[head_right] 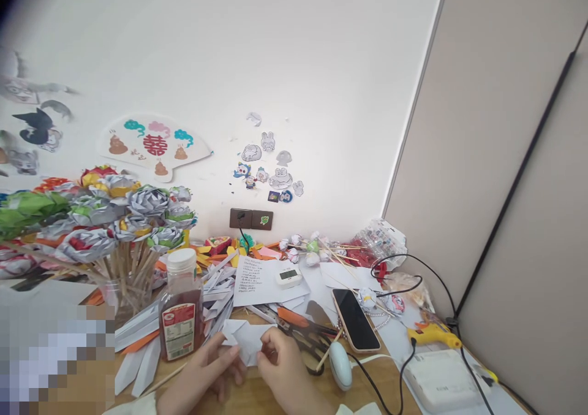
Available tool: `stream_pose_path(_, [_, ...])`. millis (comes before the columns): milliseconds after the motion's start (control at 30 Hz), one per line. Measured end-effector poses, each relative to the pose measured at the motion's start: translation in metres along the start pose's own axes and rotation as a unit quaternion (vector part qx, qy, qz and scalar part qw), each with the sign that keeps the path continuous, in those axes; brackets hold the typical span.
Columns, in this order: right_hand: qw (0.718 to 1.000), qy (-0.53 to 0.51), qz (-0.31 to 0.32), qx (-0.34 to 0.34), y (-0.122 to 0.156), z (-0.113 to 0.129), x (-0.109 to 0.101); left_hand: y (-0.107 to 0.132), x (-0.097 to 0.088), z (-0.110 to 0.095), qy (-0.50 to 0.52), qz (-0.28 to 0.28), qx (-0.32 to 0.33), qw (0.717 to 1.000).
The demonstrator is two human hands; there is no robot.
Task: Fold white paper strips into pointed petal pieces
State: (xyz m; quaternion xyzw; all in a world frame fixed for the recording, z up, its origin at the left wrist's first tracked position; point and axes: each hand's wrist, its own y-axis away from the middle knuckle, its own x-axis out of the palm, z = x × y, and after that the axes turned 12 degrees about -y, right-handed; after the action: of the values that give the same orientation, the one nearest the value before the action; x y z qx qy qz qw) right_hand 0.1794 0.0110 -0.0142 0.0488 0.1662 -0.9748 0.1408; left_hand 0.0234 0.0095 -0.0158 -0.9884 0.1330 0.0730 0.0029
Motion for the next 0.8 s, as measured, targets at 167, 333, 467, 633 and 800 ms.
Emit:
stream_pose_path(167, [1.0, 0.019, -0.012, 0.002, -0.001, 0.0, -0.008, -0.005, -0.012, 0.003, -0.003, -0.031, 0.033, 0.999])
stream_pose_path(333, [1.0, -0.005, 0.006, 0.003, 0.0, 0.001, -0.009, -0.006, -0.013, 0.003, -0.032, -0.04, 0.01, 0.999])
stream_pose_path(467, [1.0, -0.018, 0.012, 0.013, 0.0, -0.007, -0.007, -0.004, -0.01, 0.0, -0.022, -0.021, -0.008, 0.999])
stream_pose_path(633, [0.994, -0.092, 0.016, 0.047, -0.002, -0.009, -0.008, -0.003, -0.012, 0.001, -0.009, 0.004, 0.002, 1.0])
stream_pose_path(800, [0.987, -0.146, 0.025, 0.069, -0.004, -0.01, -0.01, -0.004, -0.014, 0.005, 0.042, 0.015, -0.017, 0.999])
